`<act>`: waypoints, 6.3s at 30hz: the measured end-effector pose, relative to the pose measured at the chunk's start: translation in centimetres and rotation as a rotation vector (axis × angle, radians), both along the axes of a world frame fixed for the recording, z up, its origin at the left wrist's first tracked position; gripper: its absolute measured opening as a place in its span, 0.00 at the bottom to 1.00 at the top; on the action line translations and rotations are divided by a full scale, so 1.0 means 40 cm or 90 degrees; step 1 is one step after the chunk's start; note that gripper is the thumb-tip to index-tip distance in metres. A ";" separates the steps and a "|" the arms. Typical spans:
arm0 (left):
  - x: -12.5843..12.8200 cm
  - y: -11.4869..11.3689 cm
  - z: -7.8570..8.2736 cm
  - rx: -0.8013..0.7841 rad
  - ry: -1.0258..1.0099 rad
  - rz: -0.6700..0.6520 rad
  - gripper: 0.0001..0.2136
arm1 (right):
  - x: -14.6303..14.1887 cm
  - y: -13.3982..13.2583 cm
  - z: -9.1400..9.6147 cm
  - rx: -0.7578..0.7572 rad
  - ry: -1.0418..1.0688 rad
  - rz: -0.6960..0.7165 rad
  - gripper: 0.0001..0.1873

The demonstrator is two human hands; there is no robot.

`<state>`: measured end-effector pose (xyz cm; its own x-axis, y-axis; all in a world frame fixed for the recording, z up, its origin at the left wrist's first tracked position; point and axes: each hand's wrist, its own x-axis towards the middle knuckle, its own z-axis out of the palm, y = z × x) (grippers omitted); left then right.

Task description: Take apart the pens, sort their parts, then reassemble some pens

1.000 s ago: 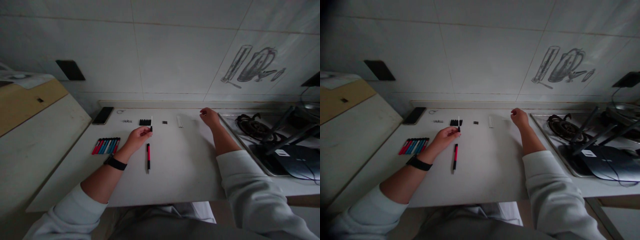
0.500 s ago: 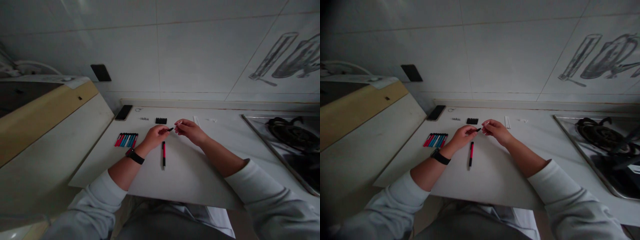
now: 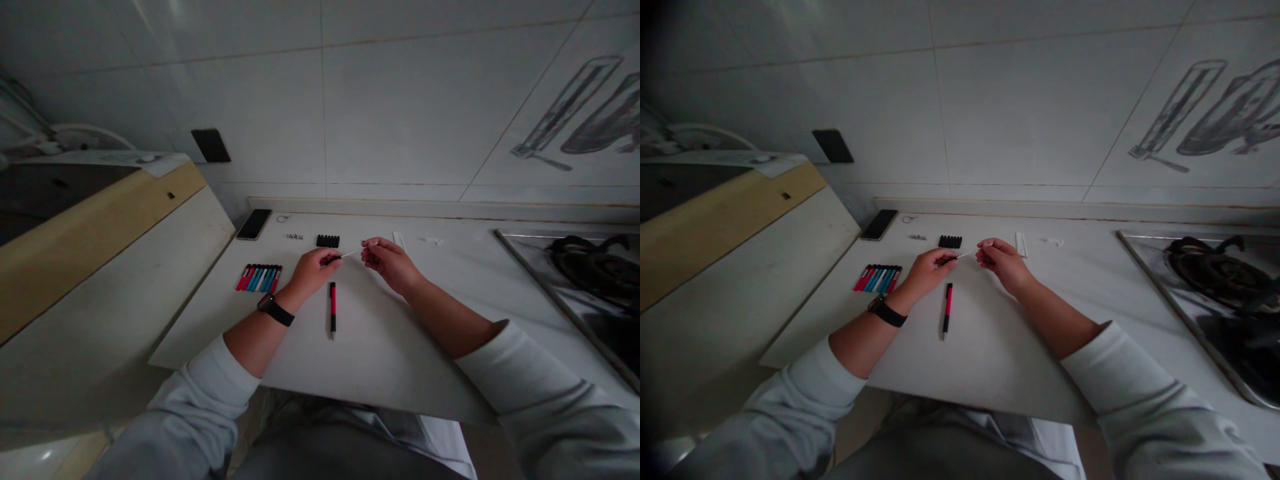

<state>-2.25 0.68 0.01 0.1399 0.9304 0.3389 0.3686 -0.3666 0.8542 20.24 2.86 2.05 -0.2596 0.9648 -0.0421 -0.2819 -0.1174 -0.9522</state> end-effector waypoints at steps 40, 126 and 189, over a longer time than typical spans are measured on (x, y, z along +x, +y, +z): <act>0.001 -0.007 0.001 0.005 0.097 -0.053 0.07 | 0.218 0.250 -0.006 0.204 -1.181 -0.094 0.20; -0.008 -0.006 0.008 0.049 0.123 0.045 0.06 | 0.122 0.212 -0.042 0.351 -1.011 -0.097 0.14; -0.009 -0.009 0.008 0.014 0.100 -0.008 0.08 | -0.040 -0.029 -0.049 0.249 -0.447 0.048 0.27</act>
